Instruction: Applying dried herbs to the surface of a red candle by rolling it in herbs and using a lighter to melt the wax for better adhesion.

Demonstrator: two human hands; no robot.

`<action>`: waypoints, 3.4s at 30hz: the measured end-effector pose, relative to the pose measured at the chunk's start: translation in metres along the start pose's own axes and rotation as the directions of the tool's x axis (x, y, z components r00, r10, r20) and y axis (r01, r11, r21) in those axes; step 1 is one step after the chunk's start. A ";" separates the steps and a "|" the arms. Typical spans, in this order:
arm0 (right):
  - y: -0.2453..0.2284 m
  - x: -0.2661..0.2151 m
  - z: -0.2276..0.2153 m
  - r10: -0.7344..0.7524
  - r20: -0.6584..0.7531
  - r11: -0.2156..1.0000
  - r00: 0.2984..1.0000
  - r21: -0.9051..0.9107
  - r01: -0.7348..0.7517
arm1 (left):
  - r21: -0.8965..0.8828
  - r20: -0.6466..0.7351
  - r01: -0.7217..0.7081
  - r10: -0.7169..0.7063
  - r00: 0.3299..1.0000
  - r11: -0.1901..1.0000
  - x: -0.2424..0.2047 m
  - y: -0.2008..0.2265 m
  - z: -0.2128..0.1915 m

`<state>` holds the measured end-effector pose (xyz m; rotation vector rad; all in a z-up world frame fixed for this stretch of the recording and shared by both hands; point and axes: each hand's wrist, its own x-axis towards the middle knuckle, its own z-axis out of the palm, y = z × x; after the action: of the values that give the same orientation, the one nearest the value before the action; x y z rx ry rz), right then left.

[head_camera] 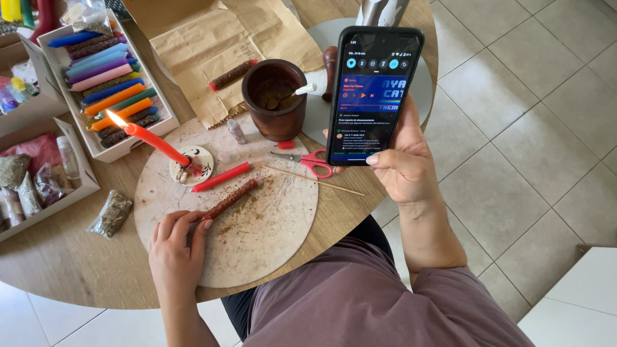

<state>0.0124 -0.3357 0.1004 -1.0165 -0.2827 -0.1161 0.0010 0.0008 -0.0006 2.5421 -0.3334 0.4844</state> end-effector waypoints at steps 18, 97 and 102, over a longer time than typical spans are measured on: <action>-0.003 0.005 0.005 0.024 -0.051 0.997 0.998 0.073 -0.020 | 0.008 0.011 0.019 -0.019 1.000 1.000 -0.001 0.000 0.000; 0.025 0.007 -0.168 -0.614 0.028 -0.152 0.789 -0.985 -0.083 | -0.015 0.010 0.015 -0.015 1.000 1.000 0.004 0.002 -0.007; 0.060 -0.004 -0.015 -0.165 0.357 -0.006 0.919 -0.933 0.361 | -0.015 0.003 -0.016 0.016 1.000 1.000 0.004 0.001 -0.007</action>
<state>0.0248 -0.3168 0.0427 -2.4693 -0.5685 -0.7016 0.0026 0.0032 0.0070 2.5279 -0.3573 0.4819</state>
